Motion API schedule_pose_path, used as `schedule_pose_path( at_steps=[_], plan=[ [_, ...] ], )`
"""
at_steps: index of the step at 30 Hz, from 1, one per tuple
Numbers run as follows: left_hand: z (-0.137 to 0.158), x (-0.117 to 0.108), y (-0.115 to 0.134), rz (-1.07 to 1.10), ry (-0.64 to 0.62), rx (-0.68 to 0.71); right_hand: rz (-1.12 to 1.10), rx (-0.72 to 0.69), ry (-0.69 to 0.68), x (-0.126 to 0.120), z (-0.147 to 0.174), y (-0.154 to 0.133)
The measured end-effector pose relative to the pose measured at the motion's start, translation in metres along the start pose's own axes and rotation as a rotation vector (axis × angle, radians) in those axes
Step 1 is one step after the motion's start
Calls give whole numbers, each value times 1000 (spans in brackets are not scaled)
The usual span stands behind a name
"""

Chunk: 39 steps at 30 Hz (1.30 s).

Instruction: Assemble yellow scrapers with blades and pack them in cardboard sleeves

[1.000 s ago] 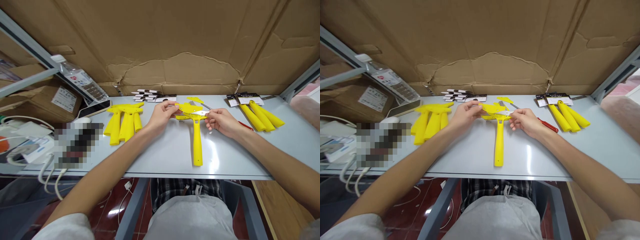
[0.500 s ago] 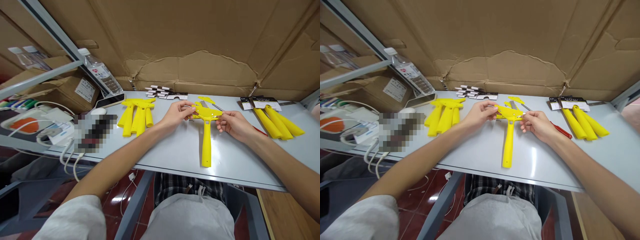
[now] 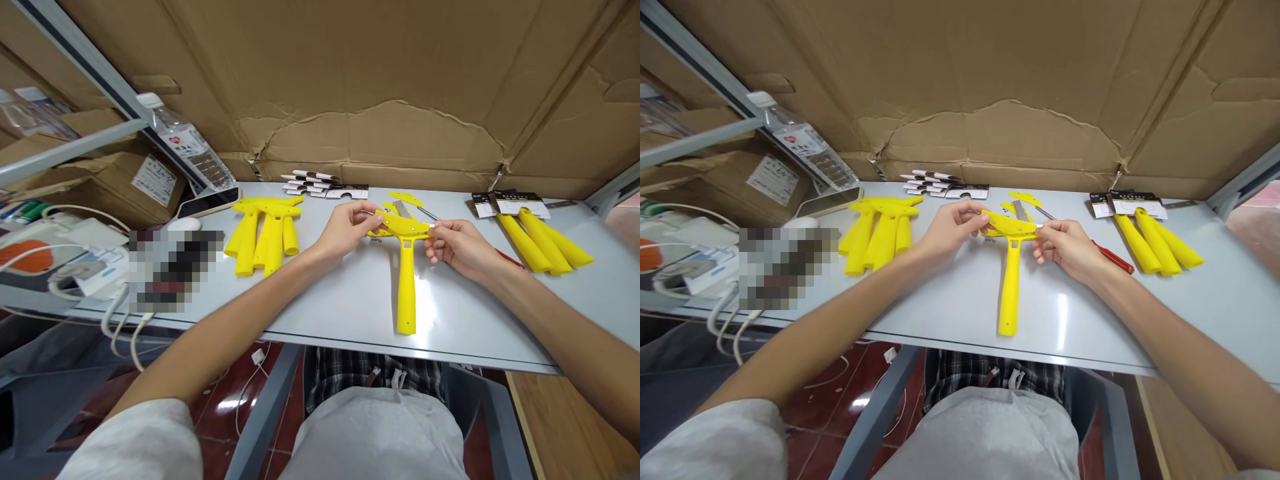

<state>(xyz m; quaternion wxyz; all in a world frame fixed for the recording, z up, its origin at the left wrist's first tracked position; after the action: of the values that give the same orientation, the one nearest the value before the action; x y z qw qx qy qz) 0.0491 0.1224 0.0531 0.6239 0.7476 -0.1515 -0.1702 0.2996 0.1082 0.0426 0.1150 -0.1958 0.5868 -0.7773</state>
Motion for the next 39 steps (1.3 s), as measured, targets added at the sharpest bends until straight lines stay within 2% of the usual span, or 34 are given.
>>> schedule_pose_path(
  at_steps=[8,11,14,28,39],
  plan=[
    [3,4,4,-182,58,86,-13,2,-14,3,1,-1],
    [3,3,3,-133,79,78,-12,-4,-26,3,1,0],
    [2,2,-2,-42,84,11,-16,-5,-36,4,2,-1],
    [4,7,-9,232,27,-134,-29,-21,-70,5,3,-1],
    [5,12,-3,266,25,-172,-24,-4,-53,6,2,-1]
  ],
)
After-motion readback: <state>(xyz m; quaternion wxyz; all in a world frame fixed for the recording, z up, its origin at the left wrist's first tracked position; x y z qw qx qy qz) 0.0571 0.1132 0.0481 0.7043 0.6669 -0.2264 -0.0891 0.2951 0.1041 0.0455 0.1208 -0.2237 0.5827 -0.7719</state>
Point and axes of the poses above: each hand's wrist, its own z-axis away from the middle knuckle, its own x-axis out of the palm, y = z × x, the point moved 2 cm from there along -z, towards the middle knuckle, and after that the axes turned 15 degrees about -y, right-handed, at the moved point
